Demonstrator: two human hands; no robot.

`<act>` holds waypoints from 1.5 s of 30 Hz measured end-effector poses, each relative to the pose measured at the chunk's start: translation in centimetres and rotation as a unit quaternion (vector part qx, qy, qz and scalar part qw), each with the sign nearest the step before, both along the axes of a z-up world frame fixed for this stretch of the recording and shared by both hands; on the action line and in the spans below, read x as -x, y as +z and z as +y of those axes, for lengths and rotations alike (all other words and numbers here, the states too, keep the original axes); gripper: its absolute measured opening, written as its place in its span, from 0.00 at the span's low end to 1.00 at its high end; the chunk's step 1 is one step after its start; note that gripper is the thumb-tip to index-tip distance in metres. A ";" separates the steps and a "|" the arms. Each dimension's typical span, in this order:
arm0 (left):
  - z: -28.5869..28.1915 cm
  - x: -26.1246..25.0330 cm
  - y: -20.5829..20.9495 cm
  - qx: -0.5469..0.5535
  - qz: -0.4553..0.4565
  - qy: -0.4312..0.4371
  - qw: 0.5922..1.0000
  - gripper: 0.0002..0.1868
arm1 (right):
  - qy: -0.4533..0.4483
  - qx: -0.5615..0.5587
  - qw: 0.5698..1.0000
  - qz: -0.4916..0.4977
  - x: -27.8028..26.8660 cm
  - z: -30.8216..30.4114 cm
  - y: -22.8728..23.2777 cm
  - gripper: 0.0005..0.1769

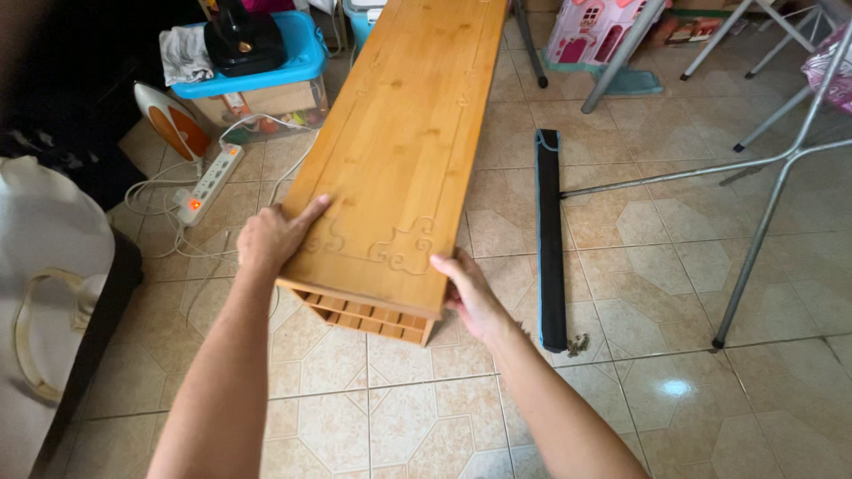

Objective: The person assembles a wooden rack by attaching a slatted frame to a side panel using an Allen key and screws. They then place a decorative wooden top onto the frame and secure it with additional screws.

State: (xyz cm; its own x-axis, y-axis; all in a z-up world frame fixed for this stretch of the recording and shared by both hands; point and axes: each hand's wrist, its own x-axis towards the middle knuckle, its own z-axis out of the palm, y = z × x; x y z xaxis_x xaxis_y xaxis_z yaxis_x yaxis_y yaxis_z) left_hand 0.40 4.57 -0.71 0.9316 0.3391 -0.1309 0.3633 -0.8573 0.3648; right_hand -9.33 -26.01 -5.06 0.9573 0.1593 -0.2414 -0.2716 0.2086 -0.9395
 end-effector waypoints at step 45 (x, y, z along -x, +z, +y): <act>-5.6 12.1 -6.5 0.635 -0.346 0.086 0.685 0.64 | -0.006 -0.023 0.999 0.042 -8.5 4.1 0.0 0.37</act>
